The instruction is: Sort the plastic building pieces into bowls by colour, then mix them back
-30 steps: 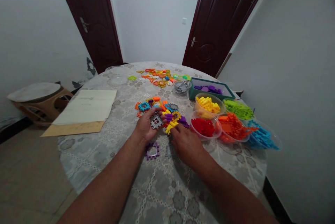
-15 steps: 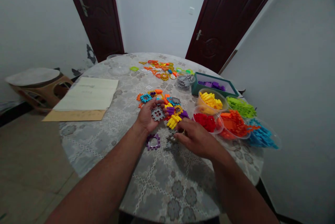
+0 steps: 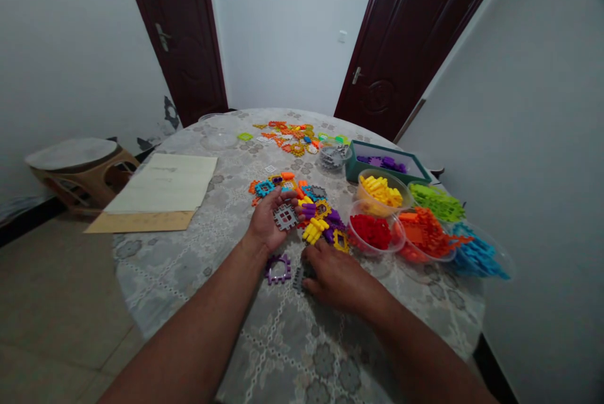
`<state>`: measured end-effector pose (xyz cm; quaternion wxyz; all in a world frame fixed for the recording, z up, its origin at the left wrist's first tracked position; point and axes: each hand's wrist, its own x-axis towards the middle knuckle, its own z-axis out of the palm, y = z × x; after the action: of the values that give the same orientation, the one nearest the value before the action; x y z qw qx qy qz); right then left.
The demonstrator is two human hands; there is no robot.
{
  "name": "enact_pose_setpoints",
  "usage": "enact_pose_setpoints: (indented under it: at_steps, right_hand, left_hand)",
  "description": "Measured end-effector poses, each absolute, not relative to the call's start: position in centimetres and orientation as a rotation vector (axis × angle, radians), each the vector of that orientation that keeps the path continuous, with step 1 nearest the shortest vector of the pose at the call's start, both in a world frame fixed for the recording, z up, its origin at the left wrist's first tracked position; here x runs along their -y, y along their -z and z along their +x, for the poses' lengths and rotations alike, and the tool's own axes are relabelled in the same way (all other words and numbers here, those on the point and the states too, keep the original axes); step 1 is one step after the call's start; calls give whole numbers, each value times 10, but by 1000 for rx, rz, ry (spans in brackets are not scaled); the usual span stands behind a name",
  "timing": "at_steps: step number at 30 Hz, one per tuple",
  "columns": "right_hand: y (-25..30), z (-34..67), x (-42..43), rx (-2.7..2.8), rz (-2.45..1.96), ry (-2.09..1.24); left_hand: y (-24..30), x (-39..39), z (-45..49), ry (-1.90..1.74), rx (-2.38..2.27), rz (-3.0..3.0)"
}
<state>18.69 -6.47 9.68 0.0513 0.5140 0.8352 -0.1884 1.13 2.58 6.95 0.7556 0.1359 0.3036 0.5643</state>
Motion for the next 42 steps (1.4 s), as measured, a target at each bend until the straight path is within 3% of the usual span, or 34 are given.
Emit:
enact_pose_setpoints:
  at_steps: [7, 12, 16, 27, 37, 42]
  right_hand:
    - [-97, 197, 60, -2594, 1563, 698]
    - [-105, 203, 57, -2827, 1526, 1002]
    - [-97, 197, 51, -3153, 1803, 1189]
    - [-74, 179, 43, -3206, 2176, 972]
    - [-78, 177, 43, -3041, 2068, 1436]
    - [-122, 189, 45, -3013, 1875, 1070]
  left_hand:
    - [-70, -26, 12, -1231, -664, 290]
    - [-70, -21, 15, -1201, -638, 337]
    - [-68, -19, 19, -1180, -605, 365]
    - [-67, -12, 28, -1130, -538, 494]
    - [-65, -10, 30, -1126, -564, 550]
    - [-65, -11, 30, -1250, -637, 547]
